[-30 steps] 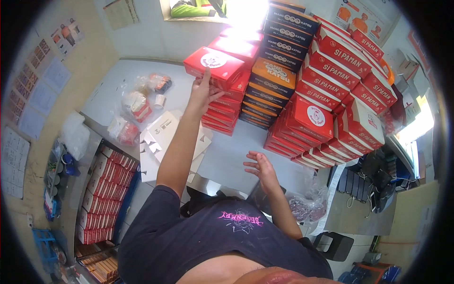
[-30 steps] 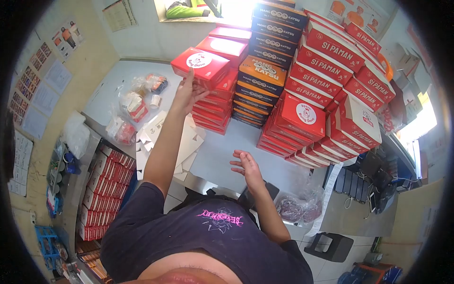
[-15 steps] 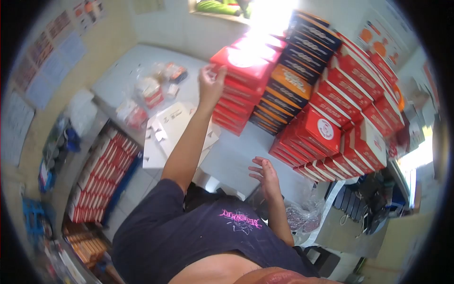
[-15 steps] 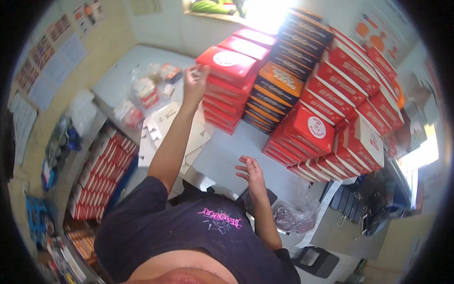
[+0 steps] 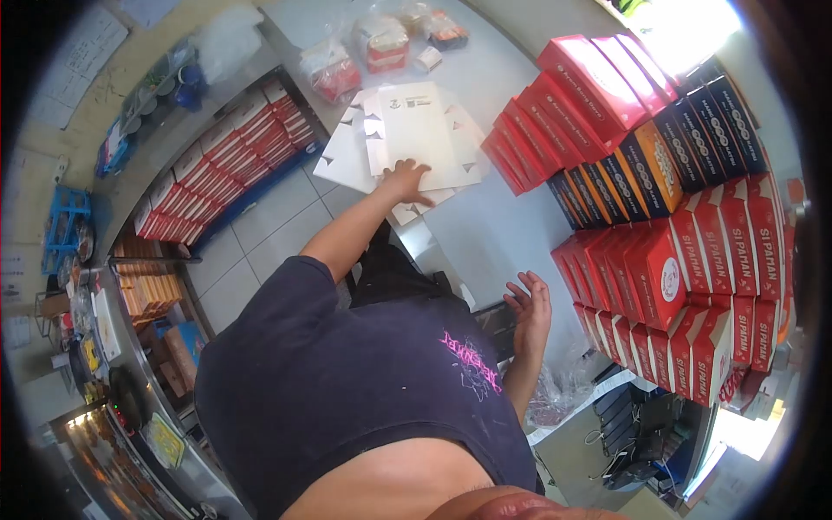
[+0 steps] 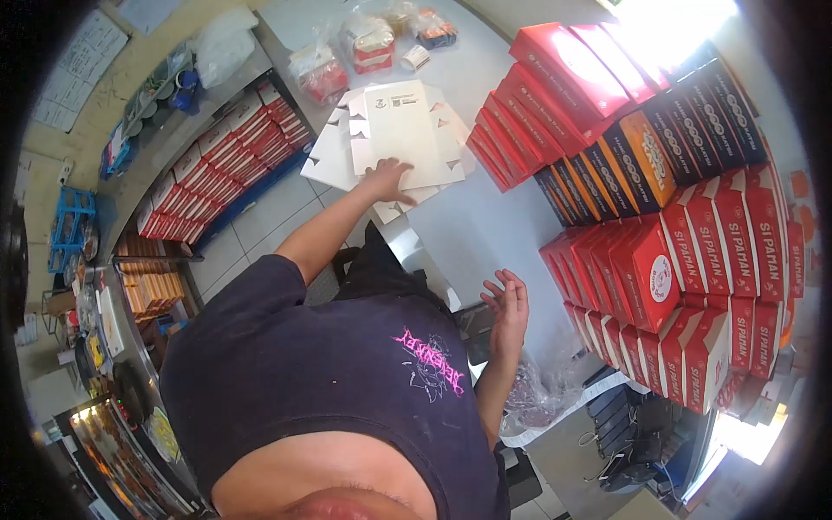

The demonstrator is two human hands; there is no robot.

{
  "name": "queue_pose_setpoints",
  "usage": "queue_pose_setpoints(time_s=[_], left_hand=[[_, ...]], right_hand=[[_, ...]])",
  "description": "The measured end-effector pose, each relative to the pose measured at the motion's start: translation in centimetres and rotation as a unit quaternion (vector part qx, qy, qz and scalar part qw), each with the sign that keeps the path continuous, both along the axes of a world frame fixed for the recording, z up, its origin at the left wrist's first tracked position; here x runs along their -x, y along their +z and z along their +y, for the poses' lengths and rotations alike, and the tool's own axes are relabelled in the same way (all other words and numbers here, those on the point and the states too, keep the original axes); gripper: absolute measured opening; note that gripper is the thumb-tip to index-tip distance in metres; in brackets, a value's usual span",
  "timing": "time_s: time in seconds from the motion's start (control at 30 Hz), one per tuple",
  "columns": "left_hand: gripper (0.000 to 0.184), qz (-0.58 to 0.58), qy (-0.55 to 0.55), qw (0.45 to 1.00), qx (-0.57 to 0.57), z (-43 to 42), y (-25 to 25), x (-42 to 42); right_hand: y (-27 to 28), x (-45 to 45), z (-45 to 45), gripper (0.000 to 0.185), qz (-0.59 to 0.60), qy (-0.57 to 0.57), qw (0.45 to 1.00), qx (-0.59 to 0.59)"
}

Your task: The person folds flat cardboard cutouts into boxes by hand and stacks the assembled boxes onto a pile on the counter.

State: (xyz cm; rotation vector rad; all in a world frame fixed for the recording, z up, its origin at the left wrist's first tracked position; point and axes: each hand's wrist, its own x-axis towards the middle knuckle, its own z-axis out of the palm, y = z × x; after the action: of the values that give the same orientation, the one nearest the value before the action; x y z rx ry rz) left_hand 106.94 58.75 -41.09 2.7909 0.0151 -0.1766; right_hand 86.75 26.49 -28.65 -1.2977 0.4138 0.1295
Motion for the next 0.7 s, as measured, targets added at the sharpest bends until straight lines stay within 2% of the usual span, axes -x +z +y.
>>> queue_pose_setpoints(time_s=[0.07, 0.1, 0.13, 0.2, 0.33, 0.4, 0.43, 0.5, 0.57, 0.6, 0.67, 0.7], left_hand=[[0.059, 0.018, -0.095, 0.994, -0.060, 2.0, -2.5, 0.6], [0.048, 0.034, -0.069, 0.997, -0.020, 2.4, -3.1, 0.3], [0.048, 0.036, -0.068, 0.997, -0.019, 2.8, -3.7, -0.1], [0.036, -0.016, -0.088, 0.996, 0.007, 3.2, -4.2, -0.2], [0.029, -0.009, -0.040, 0.997, 0.071, 4.4, -3.5, -2.5], [0.026, -0.158, 0.030, 0.977, 0.142, 5.9, -0.5, -2.3], [0.026, -0.158, 0.029, 0.977, 0.142, 6.6, 1.7, -1.8], [0.026, -0.222, 0.158, 0.924, 0.270, 7.3, 7.5, 0.0], [0.021, -0.240, 0.142, 0.916, 0.288, 6.3, 13.6, 3.1], [0.017, -0.255, 0.129, 0.908, 0.307, 5.5, 15.0, 5.2], [0.011, -0.249, 0.102, 0.893, 0.360, 2.9, 14.7, 8.8], [0.010, -0.263, 0.041, 0.900, 0.346, 1.7, 14.6, 10.9]], right_hand=[[-0.3, -0.2, 0.1, 0.044, 0.013, 0.017, 1.000, 0.006], [-0.4, -0.3, 0.2, 0.043, 0.015, 0.025, 1.000, 0.009], [-0.5, -0.4, 0.2, 0.041, 0.016, 0.033, 0.999, 0.012], [-0.2, -0.7, 0.4, 0.041, 0.013, 0.038, 0.999, 0.010], [0.1, -1.0, 0.6, 0.040, 0.005, 0.051, 0.998, 0.025], [0.2, -1.1, 0.7, 0.041, 0.003, 0.050, 0.998, 0.027], [0.2, -1.1, 0.7, 0.042, 0.003, 0.051, 0.998, 0.029], [-0.5, -1.5, 0.8, 0.043, -0.011, 0.073, 0.996, 0.049], [-0.2, -2.5, 2.0, 0.044, -0.025, 0.096, 0.993, 0.066], [1.2, -3.2, 3.5, 0.045, -0.069, 0.124, 0.987, 0.073], [4.2, -4.6, 6.6, 0.047, -0.112, 0.158, 0.978, 0.076], [5.9, -5.3, 8.3, 0.051, -0.151, 0.154, 0.975, 0.053]])
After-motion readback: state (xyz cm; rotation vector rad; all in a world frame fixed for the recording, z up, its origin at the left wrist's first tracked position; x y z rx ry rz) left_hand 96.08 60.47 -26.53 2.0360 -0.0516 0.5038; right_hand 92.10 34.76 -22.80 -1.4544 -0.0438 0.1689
